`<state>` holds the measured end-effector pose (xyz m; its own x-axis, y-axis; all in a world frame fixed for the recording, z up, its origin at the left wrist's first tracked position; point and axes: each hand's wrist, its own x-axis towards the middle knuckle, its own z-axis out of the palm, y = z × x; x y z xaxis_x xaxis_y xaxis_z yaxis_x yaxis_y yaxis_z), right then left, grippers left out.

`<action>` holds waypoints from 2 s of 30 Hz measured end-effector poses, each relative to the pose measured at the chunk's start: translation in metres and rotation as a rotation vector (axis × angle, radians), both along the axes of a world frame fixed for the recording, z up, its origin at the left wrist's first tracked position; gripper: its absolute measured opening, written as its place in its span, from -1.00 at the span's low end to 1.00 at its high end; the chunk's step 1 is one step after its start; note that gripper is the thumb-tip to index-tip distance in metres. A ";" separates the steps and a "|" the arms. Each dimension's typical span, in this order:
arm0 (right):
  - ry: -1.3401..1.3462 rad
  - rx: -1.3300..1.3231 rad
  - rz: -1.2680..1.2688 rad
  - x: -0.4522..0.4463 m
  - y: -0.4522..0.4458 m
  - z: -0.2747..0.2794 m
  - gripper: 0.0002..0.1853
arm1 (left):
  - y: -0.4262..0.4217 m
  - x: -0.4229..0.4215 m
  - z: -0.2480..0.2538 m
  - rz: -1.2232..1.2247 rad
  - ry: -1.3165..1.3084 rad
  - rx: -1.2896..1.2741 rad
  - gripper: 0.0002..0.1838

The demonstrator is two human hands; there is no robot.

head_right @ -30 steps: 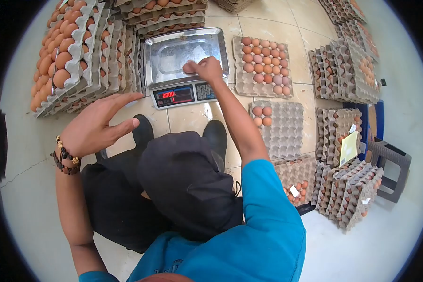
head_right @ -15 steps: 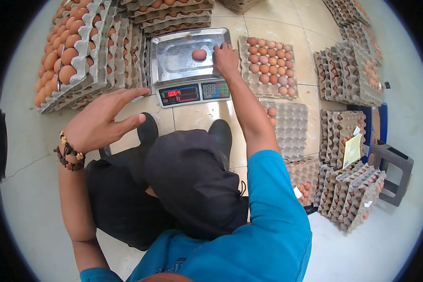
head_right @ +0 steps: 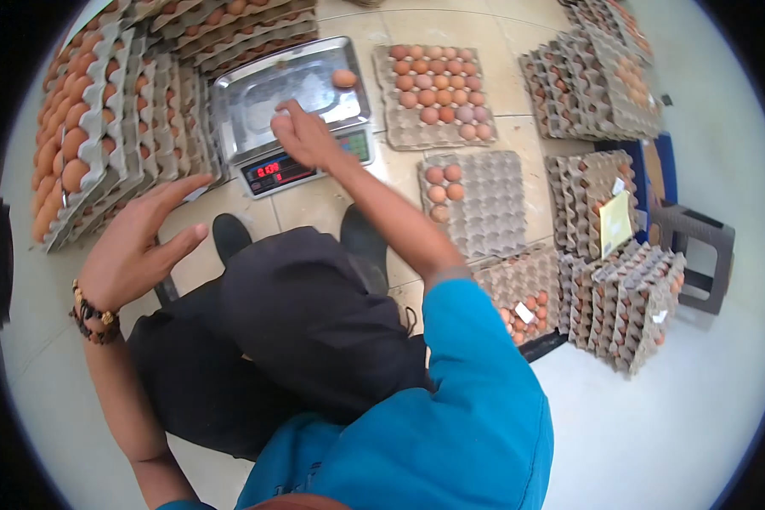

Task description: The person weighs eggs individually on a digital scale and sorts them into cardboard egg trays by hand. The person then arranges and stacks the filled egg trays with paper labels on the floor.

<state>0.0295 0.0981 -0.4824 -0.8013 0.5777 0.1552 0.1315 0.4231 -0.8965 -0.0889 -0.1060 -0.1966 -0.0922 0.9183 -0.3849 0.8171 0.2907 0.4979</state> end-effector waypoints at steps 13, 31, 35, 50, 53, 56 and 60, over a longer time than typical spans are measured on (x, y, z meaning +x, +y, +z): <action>-0.550 0.206 -1.074 0.347 -0.033 -0.107 -0.65 | 0.009 0.001 -0.007 -0.038 -0.008 -0.035 -0.44; -0.547 0.595 -0.322 -0.006 0.101 -0.054 -0.62 | 0.005 -0.012 -0.009 0.048 0.011 -0.111 -0.44; -0.426 0.472 -0.226 -0.002 0.086 -0.058 -0.71 | 0.013 -0.008 -0.002 0.052 -0.030 -0.142 -0.45; -0.576 0.252 -1.502 0.496 -0.184 -0.096 -0.52 | 0.007 -0.015 -0.031 0.043 -0.187 -0.218 -0.46; -0.675 0.177 -1.523 0.508 -0.181 -0.070 -0.57 | 0.011 -0.013 -0.030 0.005 -0.173 -0.247 -0.46; -0.728 -0.039 -1.485 0.506 -0.164 -0.064 -0.69 | 0.006 -0.017 -0.034 0.042 -0.203 -0.222 -0.46; -0.490 0.415 -1.387 0.444 -0.098 -0.060 -0.77 | 0.006 -0.015 -0.033 0.072 -0.194 -0.173 -0.46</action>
